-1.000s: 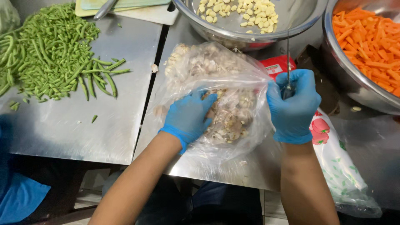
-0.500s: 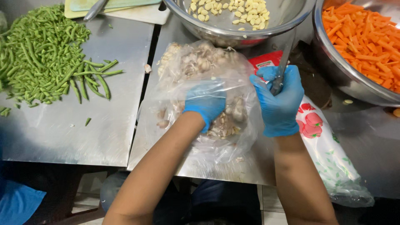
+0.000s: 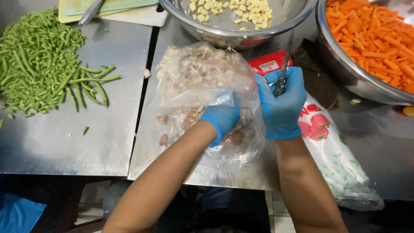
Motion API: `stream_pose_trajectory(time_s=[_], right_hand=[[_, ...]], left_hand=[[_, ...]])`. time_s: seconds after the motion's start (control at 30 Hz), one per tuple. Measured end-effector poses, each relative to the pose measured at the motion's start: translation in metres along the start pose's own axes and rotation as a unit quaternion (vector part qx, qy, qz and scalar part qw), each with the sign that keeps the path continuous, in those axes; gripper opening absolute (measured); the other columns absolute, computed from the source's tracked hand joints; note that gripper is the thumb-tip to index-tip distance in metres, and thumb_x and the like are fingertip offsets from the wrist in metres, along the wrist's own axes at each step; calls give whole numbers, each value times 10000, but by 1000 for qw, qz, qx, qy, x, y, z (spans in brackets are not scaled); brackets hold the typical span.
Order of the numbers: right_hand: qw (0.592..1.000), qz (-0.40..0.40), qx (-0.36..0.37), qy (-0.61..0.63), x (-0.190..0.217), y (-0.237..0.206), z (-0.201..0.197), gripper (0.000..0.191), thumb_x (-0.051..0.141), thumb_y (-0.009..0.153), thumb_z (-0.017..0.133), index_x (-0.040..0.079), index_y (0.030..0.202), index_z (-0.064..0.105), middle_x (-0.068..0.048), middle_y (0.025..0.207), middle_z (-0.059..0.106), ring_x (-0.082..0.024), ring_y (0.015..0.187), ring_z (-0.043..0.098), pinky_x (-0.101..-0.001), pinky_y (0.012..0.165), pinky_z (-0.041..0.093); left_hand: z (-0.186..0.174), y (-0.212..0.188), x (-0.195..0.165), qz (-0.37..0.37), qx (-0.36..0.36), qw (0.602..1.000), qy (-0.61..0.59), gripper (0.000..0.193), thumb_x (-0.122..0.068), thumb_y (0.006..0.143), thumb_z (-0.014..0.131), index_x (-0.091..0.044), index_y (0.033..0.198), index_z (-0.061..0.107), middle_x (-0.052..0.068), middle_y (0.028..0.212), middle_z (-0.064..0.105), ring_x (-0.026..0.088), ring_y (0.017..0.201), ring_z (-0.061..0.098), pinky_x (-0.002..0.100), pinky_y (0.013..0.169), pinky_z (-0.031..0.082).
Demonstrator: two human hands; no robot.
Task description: The person peels garlic cloves at a stainless steel prep table, using a small paring knife to trim and remove the skin from each clove taken from a plastic bag of unpeeled garlic, and drops the peeled cloves into a metal bowl. Bowls of cut green beans and carrot sticks sit beside the work area.
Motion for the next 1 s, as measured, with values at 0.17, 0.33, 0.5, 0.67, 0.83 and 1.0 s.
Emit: stream_pose_trajectory(time_s=[0.17,0.33,0.5,0.67,0.83,1.0], right_hand=[[1000,6,15,-11,1,-1,4,314,56,958,837,73,941,524,38,797,565,-26,669,441,-210,615,385],[1000,16,19,-10,1,0,6,309,71,958,836,74,945,527,41,796,571,-16,668,446,-209,614,390],[999,1,23,-37,1,2,7,344,93,915,851,65,941,509,41,833,572,-13,632,402,-208,578,352],[999,30,11,-36,-10,6,1,322,123,953,848,72,952,530,46,820,566,-11,659,402,-212,589,354],[998,18,5,-55,-17,8,0,331,145,964,851,66,968,529,48,833,561,-19,685,400,-215,603,366],[998,25,11,-56,-20,9,3,332,154,955,839,63,975,520,35,867,605,-22,677,410,-220,610,378]], left_hand=[[22,1,19,8,124,985,122,337,-276,801,664,-54,1038,754,249,1094,702,421,1006,688,474,871,535],[17,11,14,46,204,968,135,358,-316,883,591,-92,1102,764,227,1147,702,402,1044,691,462,908,534],[-9,3,-23,-19,186,975,119,407,-391,851,583,-157,1147,735,157,1205,692,348,1090,663,450,915,505],[-23,-9,-58,88,197,971,99,343,-303,898,563,-135,1138,741,161,1200,693,352,1097,647,444,928,491],[-17,-9,-58,97,238,960,113,303,-168,875,592,-123,1138,736,164,1191,701,331,1072,672,451,909,503],[-16,-23,-74,133,205,953,178,443,-347,758,735,-136,1148,721,176,1152,705,361,1061,660,467,906,495]])
Point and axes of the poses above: each hand's wrist, its own y-axis towards the middle knuckle, its own z-axis out of the palm, x = y × z, the point moved 5 cm from there along y, towards the middle knuckle
